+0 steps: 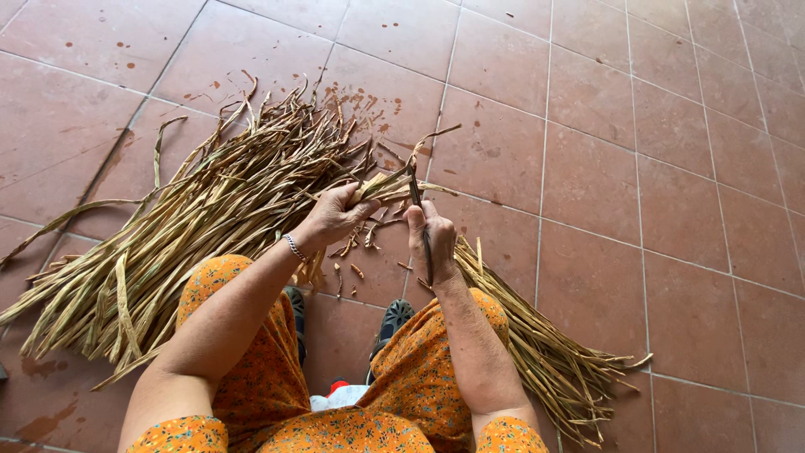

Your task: The person sits on a tiled floor with large piles of dried leaf stalks around them. They grab handfuls of the dried leaves, use scissors to cut off the hard root ends, drop the trimmed tips aside, and place the cut ends into a separate pile, working through the bundles one handful at a time.

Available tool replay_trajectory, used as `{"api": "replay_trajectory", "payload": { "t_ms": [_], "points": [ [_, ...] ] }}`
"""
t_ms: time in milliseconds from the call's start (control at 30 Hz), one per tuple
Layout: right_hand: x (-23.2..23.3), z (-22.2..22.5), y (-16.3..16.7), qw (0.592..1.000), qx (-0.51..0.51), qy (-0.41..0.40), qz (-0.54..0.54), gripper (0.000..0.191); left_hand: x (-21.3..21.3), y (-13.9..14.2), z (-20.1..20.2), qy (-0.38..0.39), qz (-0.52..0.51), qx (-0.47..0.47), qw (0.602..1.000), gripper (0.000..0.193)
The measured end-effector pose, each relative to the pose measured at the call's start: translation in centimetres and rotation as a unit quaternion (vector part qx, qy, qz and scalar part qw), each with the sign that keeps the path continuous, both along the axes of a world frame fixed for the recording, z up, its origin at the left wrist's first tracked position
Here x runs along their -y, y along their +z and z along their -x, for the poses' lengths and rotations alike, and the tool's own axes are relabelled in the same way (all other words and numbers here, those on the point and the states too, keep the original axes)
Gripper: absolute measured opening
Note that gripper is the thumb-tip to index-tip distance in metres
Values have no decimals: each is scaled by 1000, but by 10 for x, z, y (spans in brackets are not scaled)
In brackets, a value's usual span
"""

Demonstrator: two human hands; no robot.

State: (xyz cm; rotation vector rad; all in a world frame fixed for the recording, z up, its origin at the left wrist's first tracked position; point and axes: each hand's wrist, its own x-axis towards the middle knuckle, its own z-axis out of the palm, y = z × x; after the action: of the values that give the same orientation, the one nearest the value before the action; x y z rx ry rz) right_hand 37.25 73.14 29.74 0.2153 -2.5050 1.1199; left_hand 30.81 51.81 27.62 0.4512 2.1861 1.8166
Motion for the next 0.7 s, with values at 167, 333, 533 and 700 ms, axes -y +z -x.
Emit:
{"api": "replay_trajectory", "payload": {
  "t_ms": [167,333,533,700],
  "points": [
    [3,18,-13,964,47,-2,263,68,-6,-8,4,-23,-26,-15,999,18],
    [-51,31,8,883,49,-55,464,74,0,-10,7,-20,-25,33,999,17],
    [-38,27,-1,935,184,19,304,78,-5,-10,12,0,6,9,1000,15],
    [-37,26,-2,928,212,51,304,74,-9,-11,3,-18,44,-21,999,24]
  ]
}}
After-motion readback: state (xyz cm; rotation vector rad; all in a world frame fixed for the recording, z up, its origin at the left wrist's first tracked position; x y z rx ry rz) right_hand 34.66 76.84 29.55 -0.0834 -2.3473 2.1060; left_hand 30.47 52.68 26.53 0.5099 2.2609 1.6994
